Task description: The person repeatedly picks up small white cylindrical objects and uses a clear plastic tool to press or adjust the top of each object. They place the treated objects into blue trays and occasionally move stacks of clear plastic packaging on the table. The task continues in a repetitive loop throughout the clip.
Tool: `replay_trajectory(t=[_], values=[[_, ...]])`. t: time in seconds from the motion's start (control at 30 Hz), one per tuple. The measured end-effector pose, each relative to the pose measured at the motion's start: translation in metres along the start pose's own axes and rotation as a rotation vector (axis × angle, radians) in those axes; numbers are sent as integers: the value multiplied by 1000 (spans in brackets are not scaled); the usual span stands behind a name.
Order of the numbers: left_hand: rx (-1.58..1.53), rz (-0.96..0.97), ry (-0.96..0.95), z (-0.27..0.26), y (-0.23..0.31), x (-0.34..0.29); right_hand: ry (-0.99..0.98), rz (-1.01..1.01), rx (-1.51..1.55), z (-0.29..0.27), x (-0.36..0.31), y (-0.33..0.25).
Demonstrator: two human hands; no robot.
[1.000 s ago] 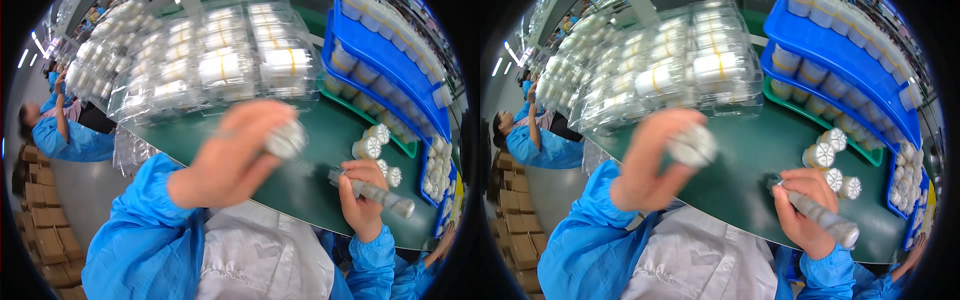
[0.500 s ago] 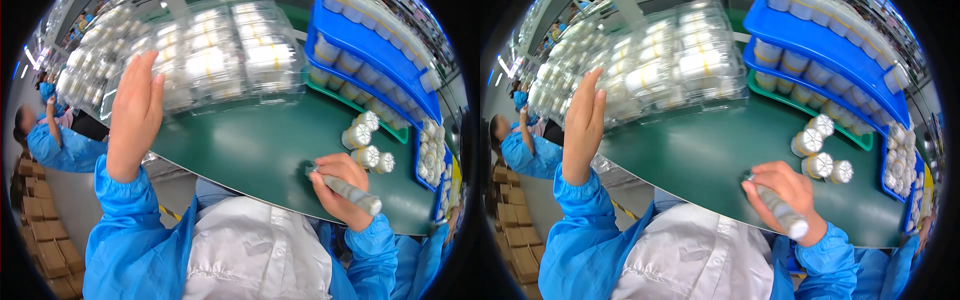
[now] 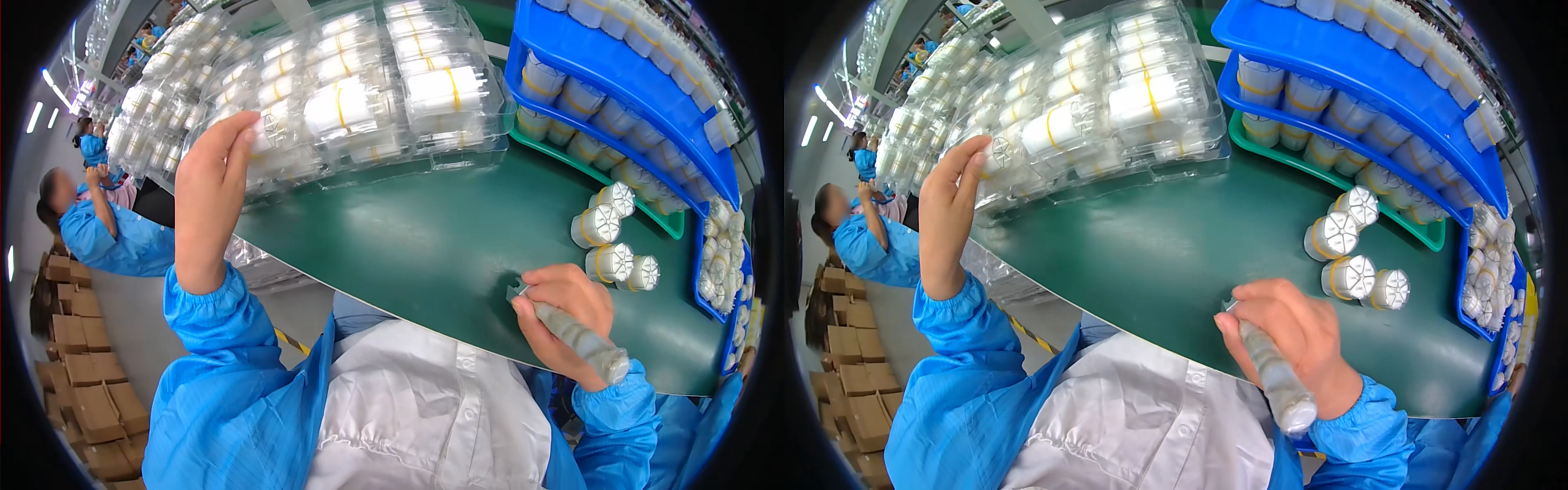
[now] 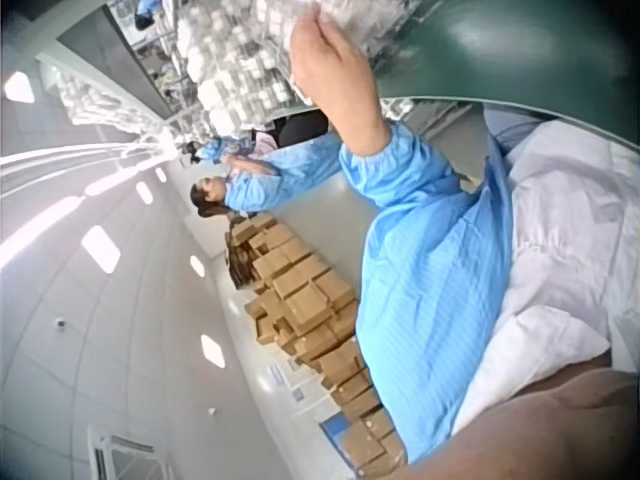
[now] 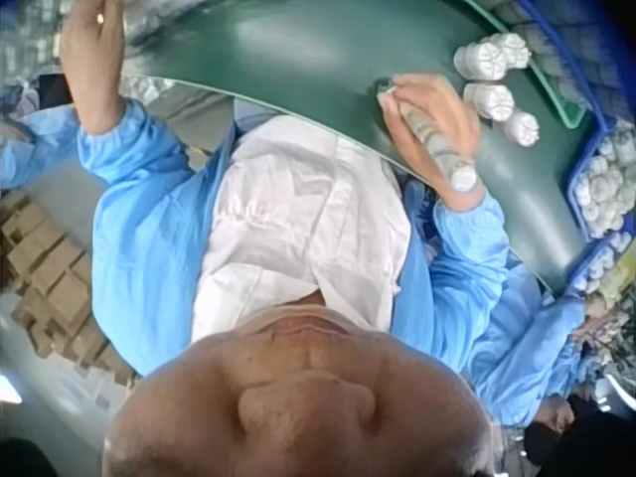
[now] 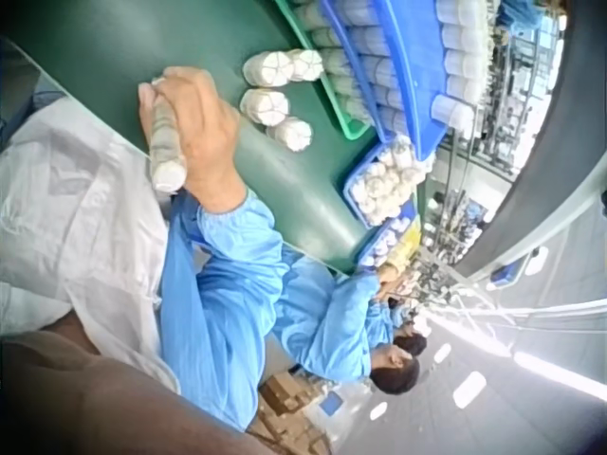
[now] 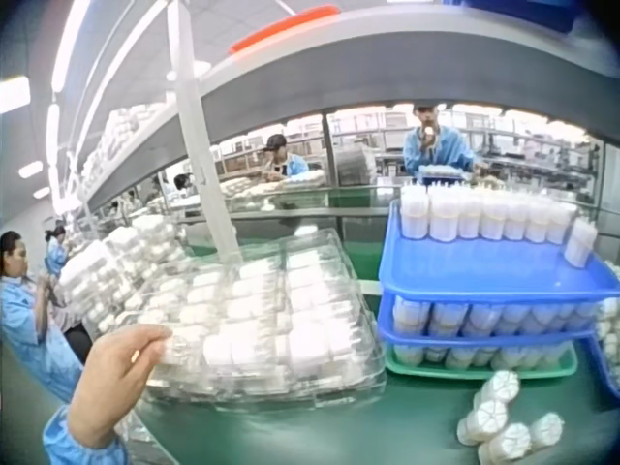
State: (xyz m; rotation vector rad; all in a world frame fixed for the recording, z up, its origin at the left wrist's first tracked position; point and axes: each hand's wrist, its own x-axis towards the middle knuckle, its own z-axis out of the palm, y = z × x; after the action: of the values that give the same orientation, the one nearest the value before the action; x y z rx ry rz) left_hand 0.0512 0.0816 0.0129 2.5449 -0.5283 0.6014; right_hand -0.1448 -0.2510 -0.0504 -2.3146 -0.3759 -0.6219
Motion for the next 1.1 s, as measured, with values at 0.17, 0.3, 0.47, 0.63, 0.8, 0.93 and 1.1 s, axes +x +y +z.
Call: replay_trajectory(t=[0.17, 0.3, 0.47, 0.63, 0.8, 0.93, 1.1], values=[[-108, -52, -13, 5, -2, 9, 7, -27, -3, 2, 1, 0], [-5, 113, 164, 12, 6, 10, 34, -127, -5, -1, 4, 6], [-383, 439, 215, 32, 91, -11, -29, -179, 15, 1, 2, 5], [-622, 794, -300, 127, 177, -7, -44, -215, 20, 1, -3, 4], [-802, 680, -424, 179, 212, -16, 33, -189, 57, 1, -2, 7], [-831, 587, -522, 170, 195, -18, 117, -167, 44, -6, 4, 11], [-775, 559, -536, 134, 145, -29, 260, -40, 79, -26, 14, 13]])
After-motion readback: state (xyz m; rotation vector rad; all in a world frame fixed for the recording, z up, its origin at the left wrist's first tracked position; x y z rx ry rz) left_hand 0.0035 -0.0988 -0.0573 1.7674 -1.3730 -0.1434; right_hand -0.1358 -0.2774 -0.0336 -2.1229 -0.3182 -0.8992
